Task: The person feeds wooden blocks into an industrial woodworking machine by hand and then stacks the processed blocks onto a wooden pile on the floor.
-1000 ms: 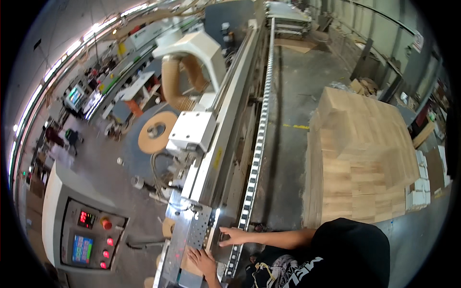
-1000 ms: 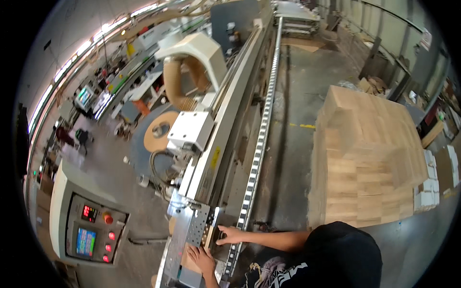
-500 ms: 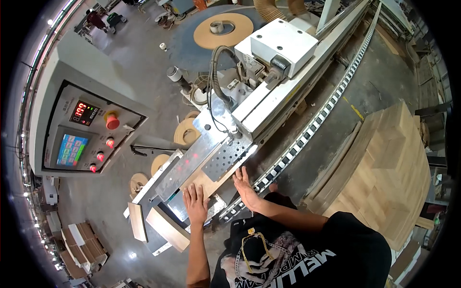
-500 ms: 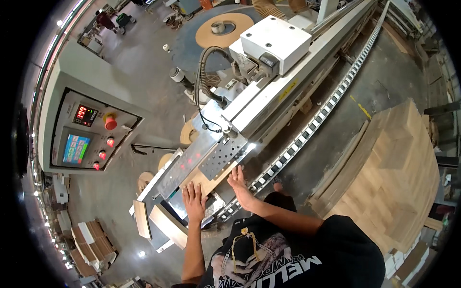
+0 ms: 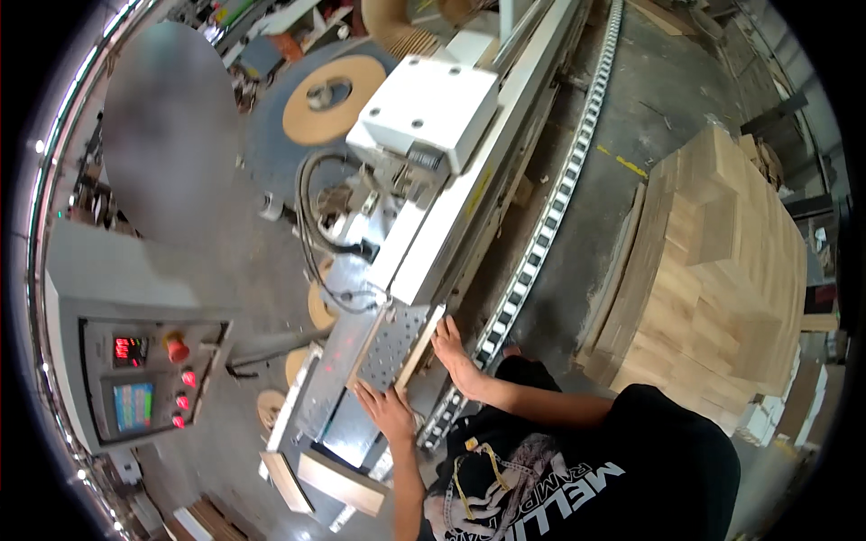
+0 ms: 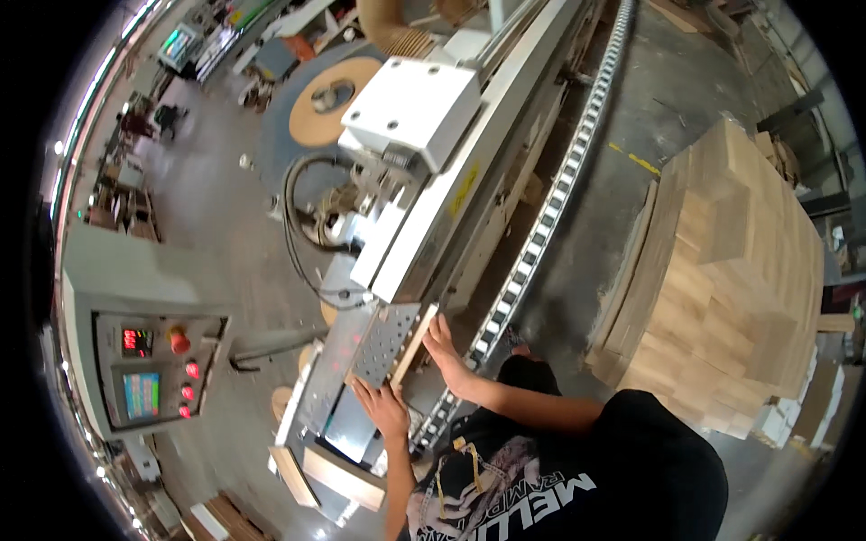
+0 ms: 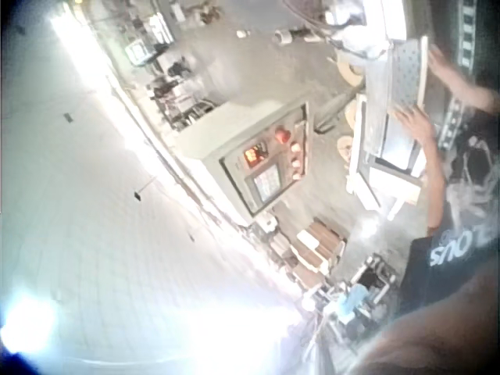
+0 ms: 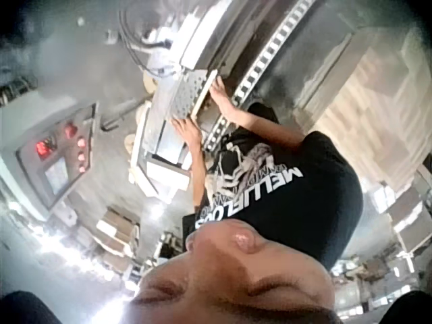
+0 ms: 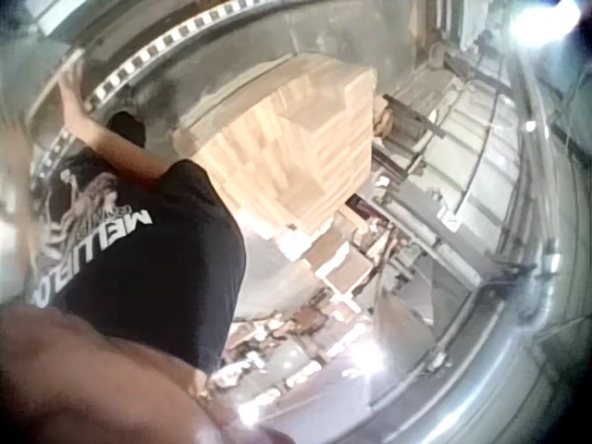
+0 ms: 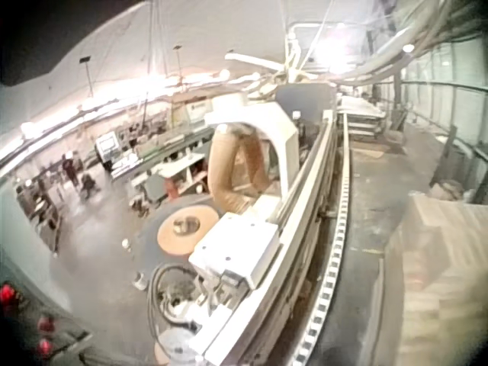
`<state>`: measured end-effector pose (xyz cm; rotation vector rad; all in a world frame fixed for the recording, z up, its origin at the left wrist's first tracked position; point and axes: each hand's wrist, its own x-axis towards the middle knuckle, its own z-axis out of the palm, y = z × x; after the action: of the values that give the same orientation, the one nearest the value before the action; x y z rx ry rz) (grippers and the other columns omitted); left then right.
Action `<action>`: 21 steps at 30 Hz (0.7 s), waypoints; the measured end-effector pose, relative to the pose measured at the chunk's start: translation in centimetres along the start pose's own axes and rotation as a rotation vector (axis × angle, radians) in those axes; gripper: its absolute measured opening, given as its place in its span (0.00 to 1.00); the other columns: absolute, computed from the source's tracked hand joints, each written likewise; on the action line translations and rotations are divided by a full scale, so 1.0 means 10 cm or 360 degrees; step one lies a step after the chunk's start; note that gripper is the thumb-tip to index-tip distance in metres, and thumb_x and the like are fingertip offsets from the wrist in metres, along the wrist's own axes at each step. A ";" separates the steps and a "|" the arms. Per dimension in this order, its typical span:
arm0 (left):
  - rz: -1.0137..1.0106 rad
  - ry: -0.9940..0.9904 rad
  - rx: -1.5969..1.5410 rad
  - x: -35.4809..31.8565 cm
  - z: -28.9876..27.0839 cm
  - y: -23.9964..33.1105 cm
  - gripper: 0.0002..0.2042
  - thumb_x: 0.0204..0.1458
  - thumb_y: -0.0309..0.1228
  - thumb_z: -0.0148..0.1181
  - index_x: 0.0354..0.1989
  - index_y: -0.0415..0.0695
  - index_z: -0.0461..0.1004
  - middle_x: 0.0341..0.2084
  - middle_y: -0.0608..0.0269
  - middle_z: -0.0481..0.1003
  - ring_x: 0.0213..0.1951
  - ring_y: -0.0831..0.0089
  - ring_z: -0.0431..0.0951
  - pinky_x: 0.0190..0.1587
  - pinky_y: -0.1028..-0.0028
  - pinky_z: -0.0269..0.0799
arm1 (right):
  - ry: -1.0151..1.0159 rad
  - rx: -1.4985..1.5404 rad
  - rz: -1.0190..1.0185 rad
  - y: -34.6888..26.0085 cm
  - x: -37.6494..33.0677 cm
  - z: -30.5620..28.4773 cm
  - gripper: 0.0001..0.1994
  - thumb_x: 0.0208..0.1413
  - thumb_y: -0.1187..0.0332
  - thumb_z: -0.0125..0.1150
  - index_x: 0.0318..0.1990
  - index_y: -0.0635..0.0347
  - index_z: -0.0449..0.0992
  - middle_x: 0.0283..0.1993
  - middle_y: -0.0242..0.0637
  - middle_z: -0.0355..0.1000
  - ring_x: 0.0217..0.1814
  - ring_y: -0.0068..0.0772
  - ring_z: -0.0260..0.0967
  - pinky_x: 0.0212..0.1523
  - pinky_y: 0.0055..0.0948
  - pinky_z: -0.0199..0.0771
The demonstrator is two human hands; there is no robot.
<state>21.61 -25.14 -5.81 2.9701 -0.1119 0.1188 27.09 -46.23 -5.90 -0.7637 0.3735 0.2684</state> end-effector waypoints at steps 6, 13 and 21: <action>-0.0042 -0.0048 -0.0001 0.14 0.29 0.26 0.22 0.67 0.42 0.62 0.60 0.36 0.79 0.59 0.37 0.81 0.69 0.35 0.72 0.80 0.34 0.44 | 0.0100 -0.0093 0.0052 -0.32 0.24 -0.18 0.61 0.68 0.30 0.58 0.86 0.47 0.19 0.93 0.37 0.23 0.94 0.37 0.18 0.88 0.43 0.23; -0.0415 -0.0509 0.0014 0.61 0.29 0.87 0.28 0.70 0.54 0.58 0.54 0.36 0.82 0.47 0.39 0.85 0.47 0.38 0.85 0.51 0.46 0.79 | 0.0132 -0.0075 0.0055 -0.92 0.56 -0.42 0.60 0.71 0.36 0.60 0.85 0.54 0.17 0.92 0.36 0.17 0.94 0.30 0.18 0.89 0.36 0.23; -0.0475 -0.0102 -0.0140 0.57 0.47 0.82 0.36 0.64 0.64 0.59 0.40 0.33 0.83 0.38 0.36 0.84 0.42 0.34 0.83 0.48 0.43 0.76 | -0.0008 -0.0309 -0.0079 -1.55 0.87 -0.88 0.67 0.61 0.21 0.55 0.86 0.55 0.21 0.92 0.42 0.18 0.94 0.44 0.16 0.89 0.48 0.24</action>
<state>26.93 -34.35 -8.56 2.8628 0.3091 -0.0187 38.58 -62.36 -5.81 -0.9618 0.3261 0.2622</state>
